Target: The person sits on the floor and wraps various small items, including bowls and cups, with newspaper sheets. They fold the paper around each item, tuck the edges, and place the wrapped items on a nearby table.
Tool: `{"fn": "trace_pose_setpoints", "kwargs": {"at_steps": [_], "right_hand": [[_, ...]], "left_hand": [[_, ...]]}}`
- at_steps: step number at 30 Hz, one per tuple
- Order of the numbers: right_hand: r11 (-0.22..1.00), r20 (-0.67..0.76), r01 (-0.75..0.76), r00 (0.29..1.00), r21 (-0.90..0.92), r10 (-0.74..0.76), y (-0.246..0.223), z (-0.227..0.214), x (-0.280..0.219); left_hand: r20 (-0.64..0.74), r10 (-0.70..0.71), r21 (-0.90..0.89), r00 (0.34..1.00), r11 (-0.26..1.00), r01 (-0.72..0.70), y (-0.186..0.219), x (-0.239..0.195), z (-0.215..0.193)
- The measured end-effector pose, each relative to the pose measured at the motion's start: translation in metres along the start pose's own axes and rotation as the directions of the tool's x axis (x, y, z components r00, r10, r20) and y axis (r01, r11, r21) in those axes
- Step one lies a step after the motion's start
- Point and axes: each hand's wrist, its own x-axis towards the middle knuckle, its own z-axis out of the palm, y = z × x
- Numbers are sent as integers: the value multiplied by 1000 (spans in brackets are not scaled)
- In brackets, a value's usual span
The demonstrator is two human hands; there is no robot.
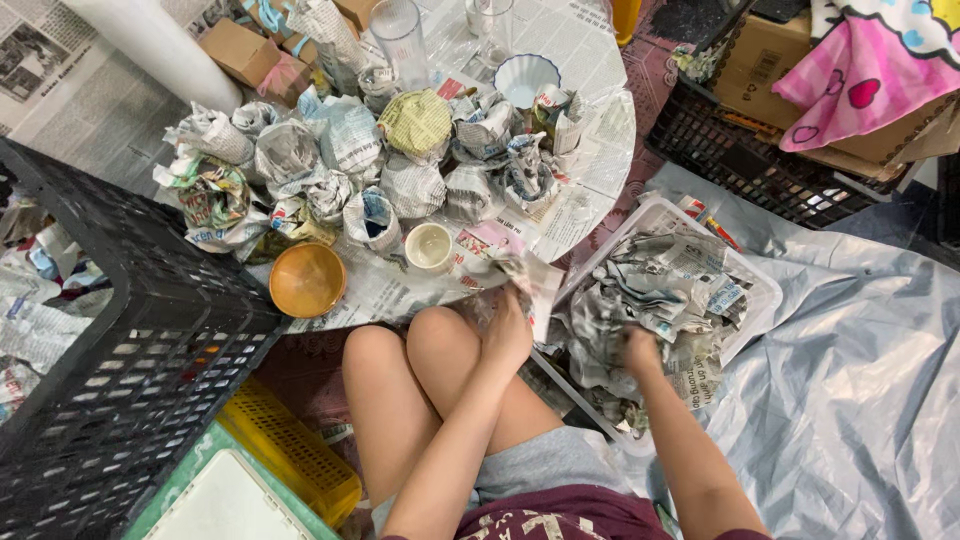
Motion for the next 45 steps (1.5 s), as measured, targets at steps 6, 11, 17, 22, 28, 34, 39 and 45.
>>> {"fn": "trace_pose_setpoints", "kwargs": {"at_steps": [6,11,17,22,28,34,39,45], "right_hand": [[710,-387,143,902,689,194,38,-35,28],[350,-154,104,981,931,117,49,-51,19],[-276,363,-345,932,897,13,16,-60,-19],[-347,377,-340,925,874,44,-13,-47,-19],[-276,236,-213,970,937,53,-54,-49,-15],[-261,27,-59,992,964,-126,-118,-102,-31],[-431,70,-156,976,889,-208,-202,-123,-27],[-653,-227,32,950,756,-216,-315,-172,-45]], "left_hand": [[213,-73,237,974,971,21,12,-12,9],[265,-90,170,960,984,46,18,-12,9],[211,-119,100,970,990,100,29,-11,-8],[170,-243,-38,955,967,253,35,-10,-15],[-183,5,-308,983,949,-62,18,-16,-13],[-431,19,-440,902,868,-229,-37,-27,-72],[-581,-233,-645,780,717,-266,-100,-17,-96],[-510,-421,-825,750,488,-286,-136,-11,-84]]}}
